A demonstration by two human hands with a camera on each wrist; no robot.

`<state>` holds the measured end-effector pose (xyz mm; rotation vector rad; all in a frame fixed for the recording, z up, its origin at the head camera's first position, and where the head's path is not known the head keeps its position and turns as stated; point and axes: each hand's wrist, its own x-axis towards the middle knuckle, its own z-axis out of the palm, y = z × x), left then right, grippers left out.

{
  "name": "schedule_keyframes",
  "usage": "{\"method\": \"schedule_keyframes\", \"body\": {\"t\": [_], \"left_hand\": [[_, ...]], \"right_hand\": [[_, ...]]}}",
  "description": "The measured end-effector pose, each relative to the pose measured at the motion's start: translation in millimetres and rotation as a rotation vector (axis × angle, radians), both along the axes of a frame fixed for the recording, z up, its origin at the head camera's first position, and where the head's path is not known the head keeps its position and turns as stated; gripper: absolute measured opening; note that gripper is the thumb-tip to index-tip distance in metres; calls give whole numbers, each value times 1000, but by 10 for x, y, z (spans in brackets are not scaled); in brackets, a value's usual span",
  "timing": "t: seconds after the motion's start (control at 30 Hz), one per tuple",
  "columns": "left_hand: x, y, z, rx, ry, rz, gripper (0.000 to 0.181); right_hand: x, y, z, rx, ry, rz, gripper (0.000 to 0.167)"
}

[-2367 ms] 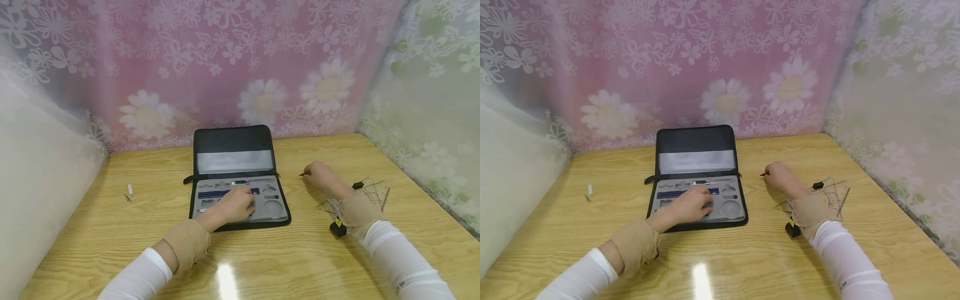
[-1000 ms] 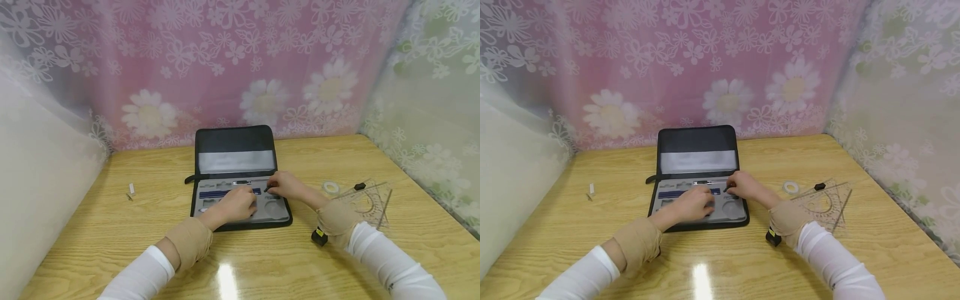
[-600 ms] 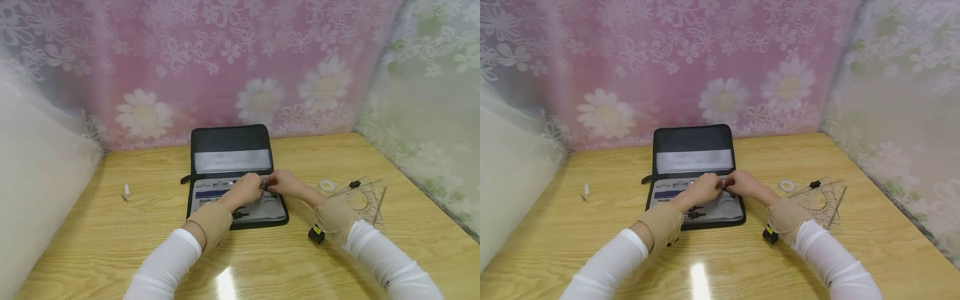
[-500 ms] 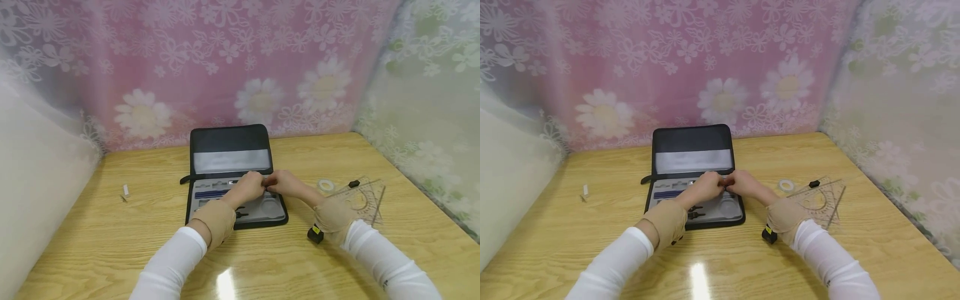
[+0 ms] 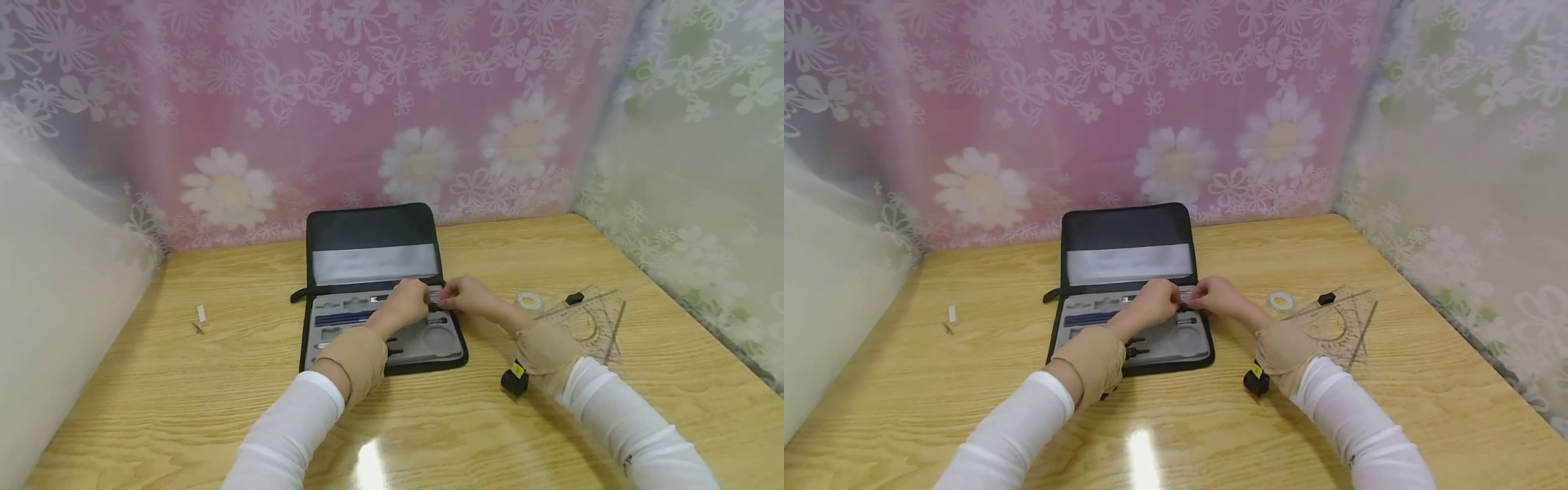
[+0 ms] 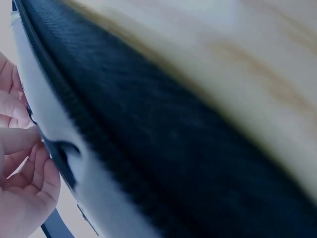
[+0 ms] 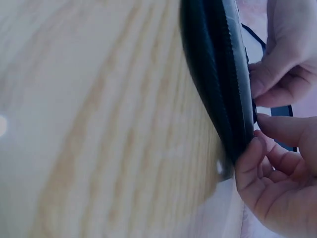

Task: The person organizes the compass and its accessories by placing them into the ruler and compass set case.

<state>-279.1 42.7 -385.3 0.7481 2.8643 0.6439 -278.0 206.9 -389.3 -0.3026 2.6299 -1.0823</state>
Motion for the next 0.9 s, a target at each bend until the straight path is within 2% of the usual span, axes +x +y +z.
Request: {"method": "schedule_keyframes", "body": {"t": [0.13, 0.5, 0.67, 0.83, 0.9], "left_hand": [[-12, 6, -7, 26, -6, -12, 17], [-6, -22, 28, 9, 1, -26, 15], [15, 5, 59, 12, -34, 6, 15], [28, 46, 60, -8, -38, 32, 13], [36, 52, 57, -11, -24, 33, 14]], "right_hand": [[-5, 49, -11, -10, -20, -11, 12], [-24, 25, -27, -54, -52, 17, 10], [-13, 20, 19, -68, -65, 48, 8], [-14, 37, 25, -73, -141, -2, 14], [-2, 39, 27, -78, -142, -15, 16]]}}
